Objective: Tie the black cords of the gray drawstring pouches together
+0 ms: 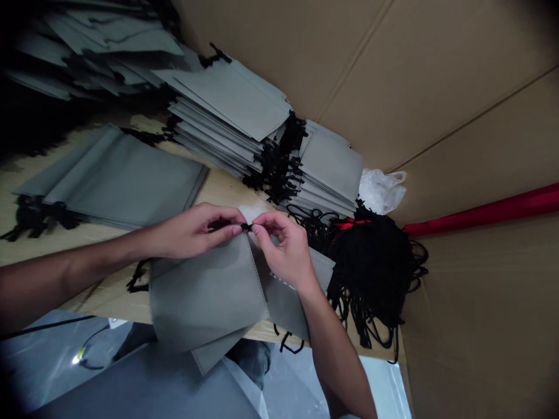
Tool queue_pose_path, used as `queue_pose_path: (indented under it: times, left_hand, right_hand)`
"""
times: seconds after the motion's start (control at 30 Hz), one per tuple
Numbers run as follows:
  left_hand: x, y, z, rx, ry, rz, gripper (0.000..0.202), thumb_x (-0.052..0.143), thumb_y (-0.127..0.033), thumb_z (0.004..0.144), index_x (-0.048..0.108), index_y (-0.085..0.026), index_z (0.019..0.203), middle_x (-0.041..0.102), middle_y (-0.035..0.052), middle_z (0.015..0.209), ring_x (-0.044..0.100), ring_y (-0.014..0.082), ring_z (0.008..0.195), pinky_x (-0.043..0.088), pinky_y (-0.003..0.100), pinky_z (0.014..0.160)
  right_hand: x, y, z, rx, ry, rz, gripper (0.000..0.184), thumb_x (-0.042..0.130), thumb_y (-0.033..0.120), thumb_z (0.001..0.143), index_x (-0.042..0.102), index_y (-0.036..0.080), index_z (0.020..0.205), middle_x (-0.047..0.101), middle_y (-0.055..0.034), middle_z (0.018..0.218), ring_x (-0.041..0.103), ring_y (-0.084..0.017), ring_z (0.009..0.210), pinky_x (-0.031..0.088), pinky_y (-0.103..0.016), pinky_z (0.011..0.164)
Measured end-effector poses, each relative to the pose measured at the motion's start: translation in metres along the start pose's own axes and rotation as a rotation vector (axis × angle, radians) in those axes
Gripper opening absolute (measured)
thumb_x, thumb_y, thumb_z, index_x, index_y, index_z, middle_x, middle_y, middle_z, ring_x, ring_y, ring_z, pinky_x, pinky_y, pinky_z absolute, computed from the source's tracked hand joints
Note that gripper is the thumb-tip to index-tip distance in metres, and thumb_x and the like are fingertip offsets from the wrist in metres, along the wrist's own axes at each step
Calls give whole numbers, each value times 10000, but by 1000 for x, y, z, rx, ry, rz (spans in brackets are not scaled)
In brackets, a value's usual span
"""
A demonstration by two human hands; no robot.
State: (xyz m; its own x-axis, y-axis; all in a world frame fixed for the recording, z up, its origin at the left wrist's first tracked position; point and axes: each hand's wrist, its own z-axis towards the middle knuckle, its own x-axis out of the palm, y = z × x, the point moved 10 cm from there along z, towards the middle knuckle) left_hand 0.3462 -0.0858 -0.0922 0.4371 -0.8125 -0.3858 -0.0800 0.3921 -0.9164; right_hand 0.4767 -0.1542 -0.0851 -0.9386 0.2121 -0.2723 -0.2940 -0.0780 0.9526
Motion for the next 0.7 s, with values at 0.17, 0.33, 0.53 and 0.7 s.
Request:
queue_pose_path:
  times: [0.17,0.33,0.53,0.7]
  left_hand:
    - [0,-5,1,28,7,-19,340,504,-423,1108,697,-155,1026,605,-7,812,512,128,726,385,238,651]
    - [3,-1,1,18,32,-44,354,495,-431,1110,672,-160,966,540,-12,784,470,127,717,367,248,646]
    - [-2,2,2,-34,-23,-57,357,511,-440,1092,686,-161,953,544,-7,777,478,132,713,340,254,611]
    - [-5,1,1,-49,-50,-25,349,514,-438,1089,689,-159,972,581,-3,788,492,129,700,349,250,605]
  right_hand:
    - [-2,5,2,-25,16,56,204,820,358,974,747,226,1111,750,-56,1082,725,-182,974,628,-328,893]
    - [-1,21,-2,-165,32,-29,150,739,224,977,733,254,1124,711,-46,1086,695,-196,983,613,-362,885]
    - [-12,39,-16,-240,-183,-93,94,715,190,994,738,255,1058,677,-27,932,621,-176,804,521,-338,717]
    - [10,91,-41,-318,105,227,168,689,340,1032,760,338,1184,684,-53,991,672,-226,879,561,-350,684]
